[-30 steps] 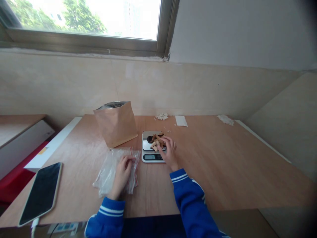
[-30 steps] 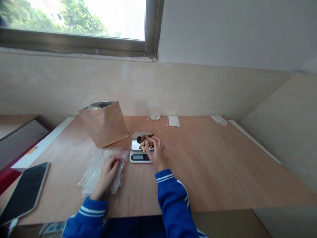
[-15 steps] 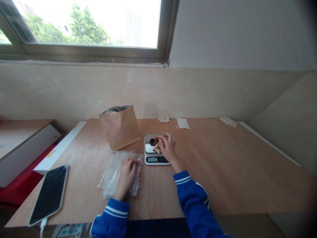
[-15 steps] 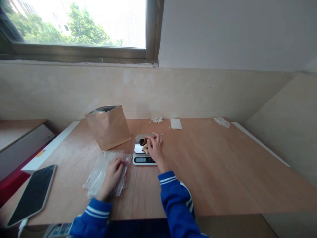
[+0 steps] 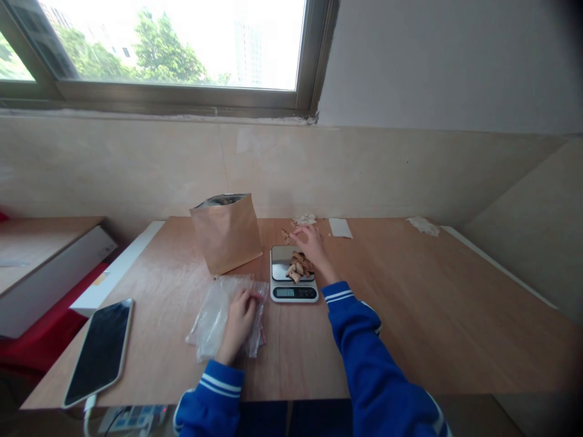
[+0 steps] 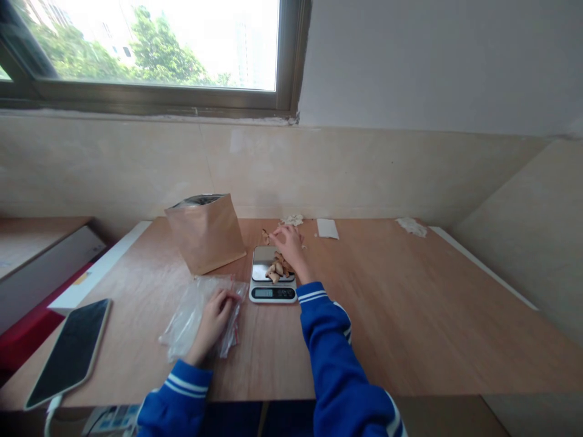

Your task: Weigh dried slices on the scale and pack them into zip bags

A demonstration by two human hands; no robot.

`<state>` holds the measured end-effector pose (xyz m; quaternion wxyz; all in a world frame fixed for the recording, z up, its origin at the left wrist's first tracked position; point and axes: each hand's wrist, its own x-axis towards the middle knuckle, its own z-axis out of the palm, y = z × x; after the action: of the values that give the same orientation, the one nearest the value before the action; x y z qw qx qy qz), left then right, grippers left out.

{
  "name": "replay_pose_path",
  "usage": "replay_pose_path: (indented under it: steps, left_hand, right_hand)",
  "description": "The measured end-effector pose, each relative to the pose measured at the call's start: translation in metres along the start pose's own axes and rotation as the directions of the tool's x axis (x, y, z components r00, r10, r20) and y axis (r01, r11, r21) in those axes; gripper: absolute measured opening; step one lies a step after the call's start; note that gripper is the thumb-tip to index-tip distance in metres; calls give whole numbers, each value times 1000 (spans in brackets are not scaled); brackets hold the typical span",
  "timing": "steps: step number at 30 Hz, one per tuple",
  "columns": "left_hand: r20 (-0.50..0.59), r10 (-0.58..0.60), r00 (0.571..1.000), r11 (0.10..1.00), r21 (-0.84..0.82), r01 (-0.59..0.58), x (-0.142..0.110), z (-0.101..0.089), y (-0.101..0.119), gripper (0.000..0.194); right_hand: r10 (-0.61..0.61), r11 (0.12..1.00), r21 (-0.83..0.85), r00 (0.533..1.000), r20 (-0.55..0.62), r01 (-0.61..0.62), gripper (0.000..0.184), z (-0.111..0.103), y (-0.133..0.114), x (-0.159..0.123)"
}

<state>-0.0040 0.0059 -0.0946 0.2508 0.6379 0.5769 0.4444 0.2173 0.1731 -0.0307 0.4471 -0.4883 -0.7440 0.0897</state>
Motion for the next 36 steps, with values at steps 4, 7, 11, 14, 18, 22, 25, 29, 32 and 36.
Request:
replay_pose_path:
  steps: [4, 7, 11, 14, 18, 22, 25, 29, 32, 36]
  left_hand:
    - [6, -7, 1000, 1000, 9, 7, 0, 0, 0, 25]
    - [13, -9, 1000, 1000, 15, 9, -1, 0, 1, 27]
    - [12, -4, 1000, 1000, 28, 3, -2, 0, 3, 26]
    - [10, -1, 1000, 999, 45, 0, -2, -1, 4, 26]
    - [2, -1, 1000, 998, 70, 1, -2, -2, 5, 25]
    - [-15, 7, 1000, 998, 63, -6, -3, -2, 2, 24]
    - [-16, -4, 1000, 998, 69, 6, -3, -1, 0, 24]
    - [-12, -3, 1000, 997, 82, 4, -3, 0, 0, 24]
    - [-15, 2, 1000, 995, 100, -1, -3, -1, 3, 24]
    - [-5, 23, 1000, 993, 118, -22, -4, 0, 4, 23]
  right_hand:
    - [119, 988, 131, 937, -329, -79, 27, -17, 30, -32]
    - [258, 966, 134, 881, -396, -222, 30, -26, 54, -70]
    - [360, 933, 140, 876, -320, -332, 31, -29, 71, -106]
    - [390, 918, 163, 895, -217, -360, 34, -28, 73, -112]
    - [395, 917, 151, 897, -201, -370, 36, -29, 71, -110]
    - [339, 941, 70, 929, -151, -332, 34, -28, 71, -110]
    - [260, 965, -10, 958, -122, -263, 31, -25, 72, -109]
    - [163, 977, -113, 976, -145, -180, 28, -23, 74, -107]
    - [138, 980, -124, 978, -156, -158, 26, -24, 74, -106]
    - [145, 980, -118, 980, -137, -161, 31, -26, 73, -107]
